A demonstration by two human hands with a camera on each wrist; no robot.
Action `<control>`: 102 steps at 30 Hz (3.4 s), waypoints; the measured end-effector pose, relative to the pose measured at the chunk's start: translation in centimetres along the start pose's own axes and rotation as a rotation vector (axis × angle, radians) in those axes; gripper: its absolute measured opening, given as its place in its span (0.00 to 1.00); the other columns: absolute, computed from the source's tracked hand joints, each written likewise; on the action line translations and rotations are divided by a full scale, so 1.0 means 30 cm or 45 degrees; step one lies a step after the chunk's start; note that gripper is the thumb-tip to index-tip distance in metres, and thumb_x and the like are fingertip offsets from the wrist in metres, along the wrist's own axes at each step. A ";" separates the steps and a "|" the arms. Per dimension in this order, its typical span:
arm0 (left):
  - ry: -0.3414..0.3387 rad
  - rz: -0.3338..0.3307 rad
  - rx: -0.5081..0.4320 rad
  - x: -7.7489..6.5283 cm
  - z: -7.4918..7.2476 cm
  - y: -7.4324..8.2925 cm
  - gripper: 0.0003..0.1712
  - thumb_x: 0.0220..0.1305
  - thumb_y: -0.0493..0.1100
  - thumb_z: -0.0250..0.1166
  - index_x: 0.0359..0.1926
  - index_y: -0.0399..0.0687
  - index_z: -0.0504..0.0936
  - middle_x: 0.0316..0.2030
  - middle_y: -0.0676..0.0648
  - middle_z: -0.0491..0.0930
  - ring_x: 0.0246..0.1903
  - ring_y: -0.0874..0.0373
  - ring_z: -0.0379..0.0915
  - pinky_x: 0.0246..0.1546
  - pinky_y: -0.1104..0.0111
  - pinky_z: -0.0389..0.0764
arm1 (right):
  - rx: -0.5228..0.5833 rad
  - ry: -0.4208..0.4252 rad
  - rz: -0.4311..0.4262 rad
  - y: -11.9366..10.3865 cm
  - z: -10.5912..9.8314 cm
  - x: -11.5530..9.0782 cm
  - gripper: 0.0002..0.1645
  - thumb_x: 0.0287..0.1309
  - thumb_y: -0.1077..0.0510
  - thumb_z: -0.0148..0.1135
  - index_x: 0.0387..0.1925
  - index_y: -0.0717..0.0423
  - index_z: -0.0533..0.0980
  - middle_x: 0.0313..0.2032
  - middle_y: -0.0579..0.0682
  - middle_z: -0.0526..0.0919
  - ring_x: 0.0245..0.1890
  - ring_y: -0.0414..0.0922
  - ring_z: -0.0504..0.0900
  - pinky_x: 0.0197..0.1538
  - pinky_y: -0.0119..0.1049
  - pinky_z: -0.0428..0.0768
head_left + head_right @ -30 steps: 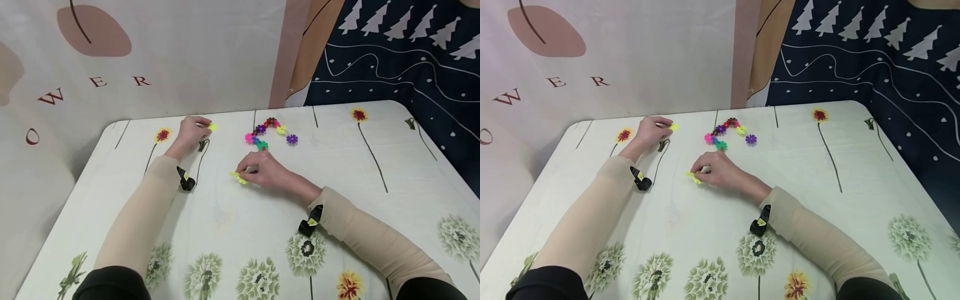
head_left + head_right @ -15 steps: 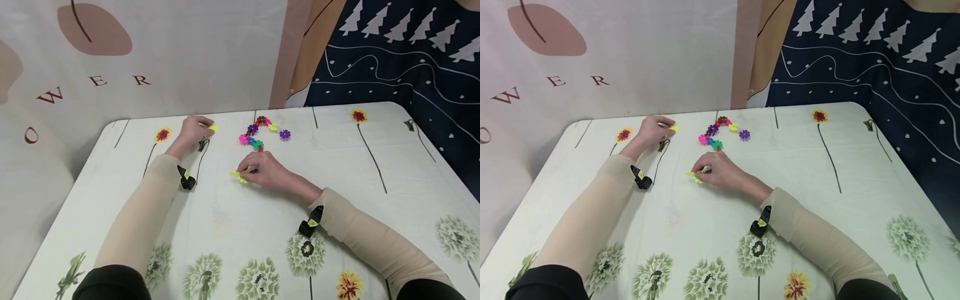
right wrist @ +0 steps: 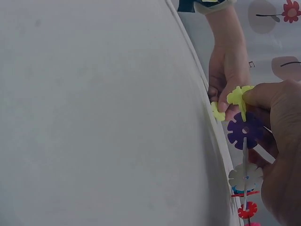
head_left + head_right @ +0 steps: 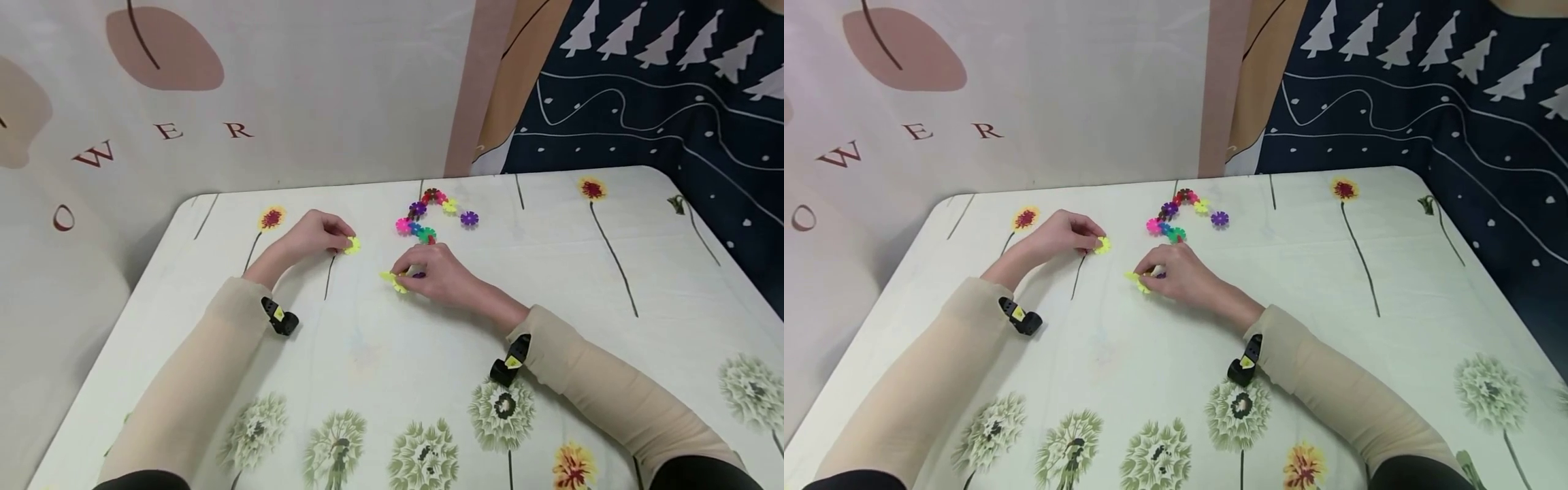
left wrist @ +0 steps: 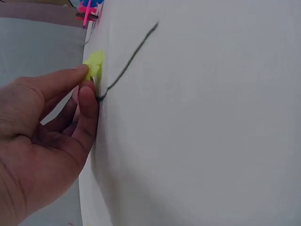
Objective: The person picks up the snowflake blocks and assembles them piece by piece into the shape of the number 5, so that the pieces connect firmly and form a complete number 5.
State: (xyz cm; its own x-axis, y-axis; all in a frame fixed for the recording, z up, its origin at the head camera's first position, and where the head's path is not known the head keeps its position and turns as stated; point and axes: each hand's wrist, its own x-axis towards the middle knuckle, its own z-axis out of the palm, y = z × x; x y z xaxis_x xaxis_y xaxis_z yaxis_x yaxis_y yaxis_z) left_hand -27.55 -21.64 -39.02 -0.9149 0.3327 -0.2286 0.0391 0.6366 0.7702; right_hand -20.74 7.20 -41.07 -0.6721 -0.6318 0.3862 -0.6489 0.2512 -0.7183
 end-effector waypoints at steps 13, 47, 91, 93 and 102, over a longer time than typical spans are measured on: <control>-0.233 -0.007 -0.381 -0.066 0.075 0.055 0.11 0.68 0.33 0.68 0.48 0.30 0.85 0.38 0.40 0.83 0.29 0.53 0.79 0.35 0.66 0.85 | -0.002 0.016 0.013 0.008 0.000 -0.005 0.05 0.59 0.68 0.72 0.38 0.60 0.87 0.36 0.48 0.88 0.36 0.40 0.83 0.38 0.34 0.82; -0.398 -0.049 -0.807 -0.092 0.140 0.114 0.06 0.69 0.25 0.62 0.43 0.27 0.84 0.32 0.40 0.83 0.25 0.57 0.78 0.32 0.70 0.83 | -0.028 0.213 -0.205 0.010 0.018 -0.015 0.08 0.54 0.74 0.74 0.32 0.62 0.82 0.31 0.52 0.85 0.30 0.44 0.82 0.35 0.33 0.82; -0.365 -0.118 -0.672 -0.053 0.127 0.103 0.11 0.72 0.30 0.62 0.49 0.25 0.83 0.35 0.41 0.84 0.27 0.57 0.77 0.35 0.70 0.83 | -0.064 0.079 0.049 -0.013 -0.004 0.007 0.03 0.60 0.68 0.72 0.36 0.63 0.85 0.32 0.50 0.86 0.32 0.42 0.83 0.38 0.32 0.83; -0.380 -0.122 -0.635 -0.044 0.116 0.102 0.12 0.73 0.32 0.62 0.51 0.25 0.83 0.35 0.41 0.84 0.29 0.57 0.78 0.38 0.69 0.84 | -0.079 0.067 0.051 -0.014 -0.005 0.010 0.03 0.60 0.68 0.72 0.36 0.63 0.85 0.32 0.50 0.87 0.33 0.42 0.84 0.39 0.31 0.83; -0.249 -0.114 -0.555 0.016 0.081 0.086 0.16 0.75 0.34 0.60 0.56 0.23 0.79 0.39 0.39 0.85 0.33 0.56 0.84 0.43 0.66 0.86 | -0.120 -0.033 0.145 -0.023 0.004 0.018 0.03 0.61 0.68 0.71 0.37 0.63 0.87 0.35 0.51 0.89 0.36 0.42 0.86 0.43 0.31 0.83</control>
State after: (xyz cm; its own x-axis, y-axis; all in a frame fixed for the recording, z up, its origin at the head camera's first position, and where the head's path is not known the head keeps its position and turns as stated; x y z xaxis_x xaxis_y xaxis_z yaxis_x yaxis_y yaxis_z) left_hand -26.91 -18.14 -38.57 -0.8125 0.4413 -0.3809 -0.2467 0.3317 0.9106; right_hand -20.62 6.59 -40.44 -0.7345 -0.6137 0.2894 -0.6006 0.3894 -0.6984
